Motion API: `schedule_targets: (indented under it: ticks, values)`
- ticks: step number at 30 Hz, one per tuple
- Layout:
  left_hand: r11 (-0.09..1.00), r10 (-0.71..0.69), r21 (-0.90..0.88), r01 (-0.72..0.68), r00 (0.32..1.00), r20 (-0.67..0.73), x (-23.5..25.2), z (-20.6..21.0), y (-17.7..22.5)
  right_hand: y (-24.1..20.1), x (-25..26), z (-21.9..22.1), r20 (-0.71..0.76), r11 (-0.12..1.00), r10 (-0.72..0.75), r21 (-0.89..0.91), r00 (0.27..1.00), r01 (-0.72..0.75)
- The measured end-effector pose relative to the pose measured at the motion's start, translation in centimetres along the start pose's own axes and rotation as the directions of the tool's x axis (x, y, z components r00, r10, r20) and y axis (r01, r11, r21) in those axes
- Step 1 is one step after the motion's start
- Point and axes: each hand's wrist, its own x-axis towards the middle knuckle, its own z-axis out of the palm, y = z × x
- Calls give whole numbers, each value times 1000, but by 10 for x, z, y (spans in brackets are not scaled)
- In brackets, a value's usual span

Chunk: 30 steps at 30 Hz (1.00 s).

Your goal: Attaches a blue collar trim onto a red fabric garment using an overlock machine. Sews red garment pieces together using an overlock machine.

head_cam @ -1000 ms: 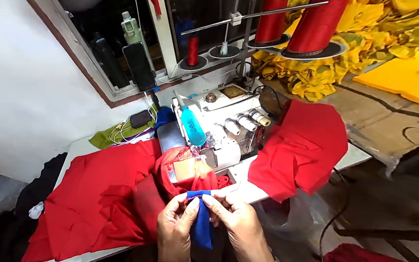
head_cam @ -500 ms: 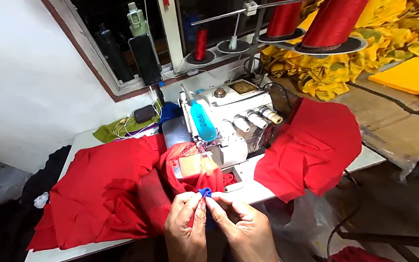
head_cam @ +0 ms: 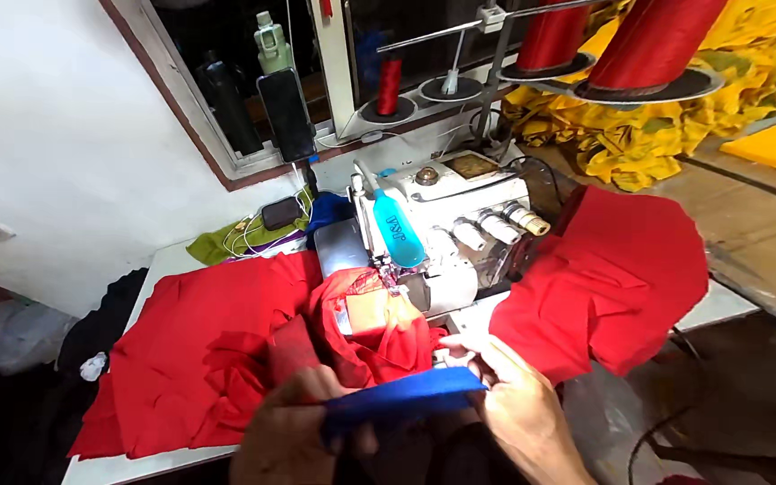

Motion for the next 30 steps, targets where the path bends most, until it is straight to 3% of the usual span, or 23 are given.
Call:
schedule_targets:
  ticks: [2, 4, 5, 7, 10, 13, 16, 21, 27, 30]
  values:
    - [995, -100, -14, 101, 994, 49, 3, -10, 15, 8, -15, -15, 255, 969, 0, 238, 967, -62]
    - [910, -303, 303, 283, 953, 18, 5, -13, 10, 1, -11, -30, 550, 779, -131, 571, 825, -257]
    - [803, -405, 476, 359, 914, -6, 10, -11, 6, -7, -3, -31, 576, 705, -242, 657, 781, -267]
    - [599, -514, 725, 341, 858, 21, 25, -3, -1, -32, 14, -31, 571, 705, -358, 684, 739, -187]
    - [437, -489, 881, 181, 870, 64, 45, 7, 3, -50, 18, -25, 637, 784, -203, 561, 743, -267]
    - [402, -427, 906, 137, 903, 53, 45, -1, 5, -40, 11, -22, 626, 832, -85, 473, 775, -291]
    - [441, -454, 886, 146, 887, 80, 36, -14, 4, -37, 1, -23, 569, 856, -42, 444, 821, -264]
    - [415, -454, 906, 86, 883, 124, 36, -17, 4, -43, 0, -22, 461, 887, -27, 421, 887, -191]
    - [392, -323, 919, -44, 929, 182, 36, -20, -7, -41, -5, -18, 428, 905, -51, 401, 902, -139]
    - [300, -253, 946, -126, 945, 206, 55, -20, -10, -39, 0, -8, 287, 954, -35, 295, 957, -54]
